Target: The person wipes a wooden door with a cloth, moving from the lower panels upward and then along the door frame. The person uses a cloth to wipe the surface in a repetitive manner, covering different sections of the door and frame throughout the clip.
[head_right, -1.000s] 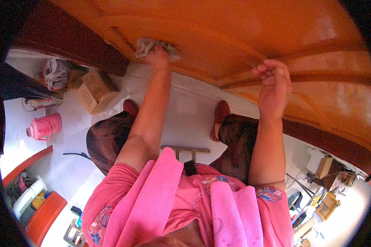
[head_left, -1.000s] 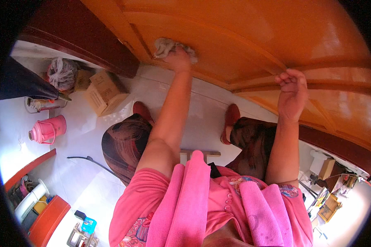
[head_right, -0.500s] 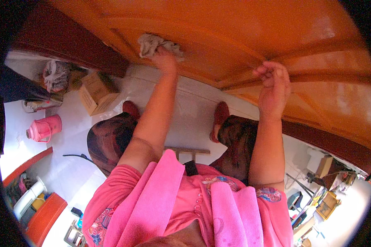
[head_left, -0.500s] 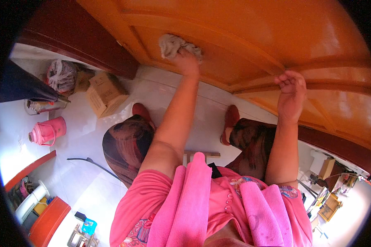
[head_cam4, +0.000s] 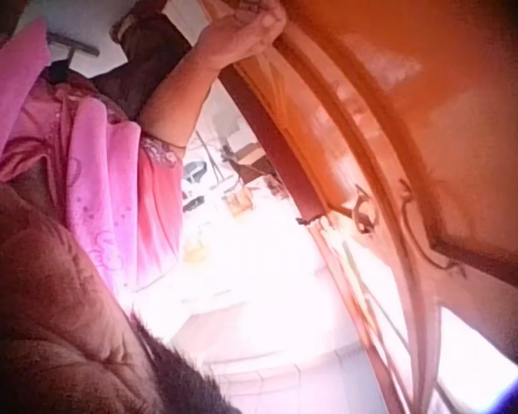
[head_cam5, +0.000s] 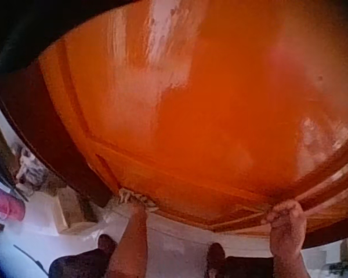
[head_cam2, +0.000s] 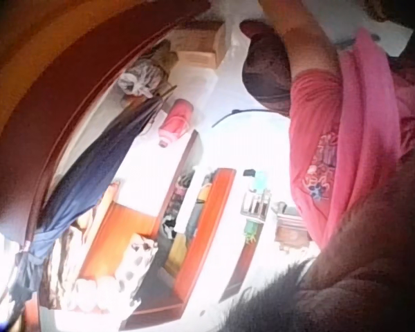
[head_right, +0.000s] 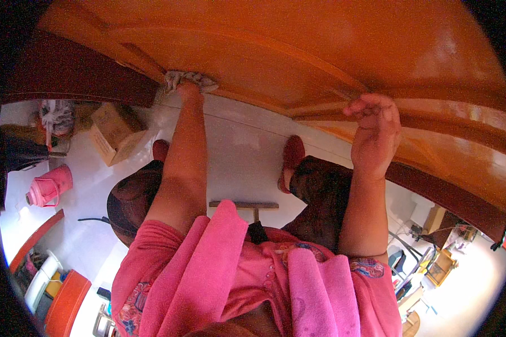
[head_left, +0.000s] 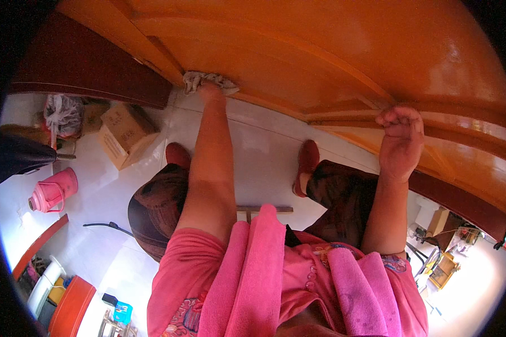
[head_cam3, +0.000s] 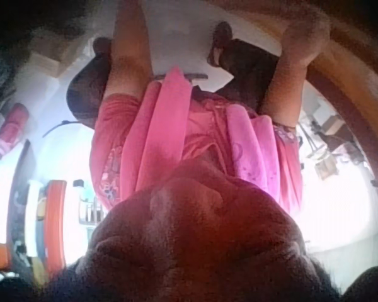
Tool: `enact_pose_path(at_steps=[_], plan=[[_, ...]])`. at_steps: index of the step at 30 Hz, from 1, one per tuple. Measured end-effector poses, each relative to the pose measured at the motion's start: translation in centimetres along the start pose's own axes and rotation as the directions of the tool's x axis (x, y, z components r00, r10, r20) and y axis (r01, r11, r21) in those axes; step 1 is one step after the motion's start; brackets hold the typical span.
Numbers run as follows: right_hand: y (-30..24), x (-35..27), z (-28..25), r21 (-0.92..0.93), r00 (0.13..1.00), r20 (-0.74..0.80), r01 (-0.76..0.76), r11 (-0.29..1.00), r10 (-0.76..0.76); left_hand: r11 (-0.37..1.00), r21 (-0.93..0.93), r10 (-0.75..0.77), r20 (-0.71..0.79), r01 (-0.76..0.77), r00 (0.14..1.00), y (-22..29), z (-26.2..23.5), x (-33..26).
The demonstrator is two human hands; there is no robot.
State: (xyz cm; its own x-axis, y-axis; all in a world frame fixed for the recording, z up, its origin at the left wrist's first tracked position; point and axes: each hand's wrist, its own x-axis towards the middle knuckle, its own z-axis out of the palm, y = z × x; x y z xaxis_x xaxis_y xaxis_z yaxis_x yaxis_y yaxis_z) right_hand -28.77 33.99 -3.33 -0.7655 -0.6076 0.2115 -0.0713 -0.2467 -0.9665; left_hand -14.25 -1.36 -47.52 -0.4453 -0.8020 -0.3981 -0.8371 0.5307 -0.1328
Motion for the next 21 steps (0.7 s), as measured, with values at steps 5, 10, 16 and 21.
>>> enact_pose_path(at_steps=[5,10,16,21], plan=[[0.4,-0.3,-0.3,-0.046,0.998,-0.058,0.012,0.999,-0.014,0.982,0.101,0.154,0.061,-0.160,0.986,1.9,-1.6,0.9],[0.2,-0.5,-0.3,-0.047,0.998,-0.067,-0.003,0.999,0.000,0.988,-0.014,0.150,-0.147,-0.153,0.978,5.6,-9.0,-7.3],[0.1,-0.7,0.6,-0.027,0.997,-0.074,0.022,0.999,-0.024,-0.686,-0.727,-0.084,0.081,0.001,0.993,11.0,-23.3,-20.0],[-0.3,-1.0,0.8,-0.042,0.997,-0.073,0.016,0.999,-0.019,-0.796,-0.605,-0.064,0.084,-0.001,0.994,11.1,-29.2,-25.3]])
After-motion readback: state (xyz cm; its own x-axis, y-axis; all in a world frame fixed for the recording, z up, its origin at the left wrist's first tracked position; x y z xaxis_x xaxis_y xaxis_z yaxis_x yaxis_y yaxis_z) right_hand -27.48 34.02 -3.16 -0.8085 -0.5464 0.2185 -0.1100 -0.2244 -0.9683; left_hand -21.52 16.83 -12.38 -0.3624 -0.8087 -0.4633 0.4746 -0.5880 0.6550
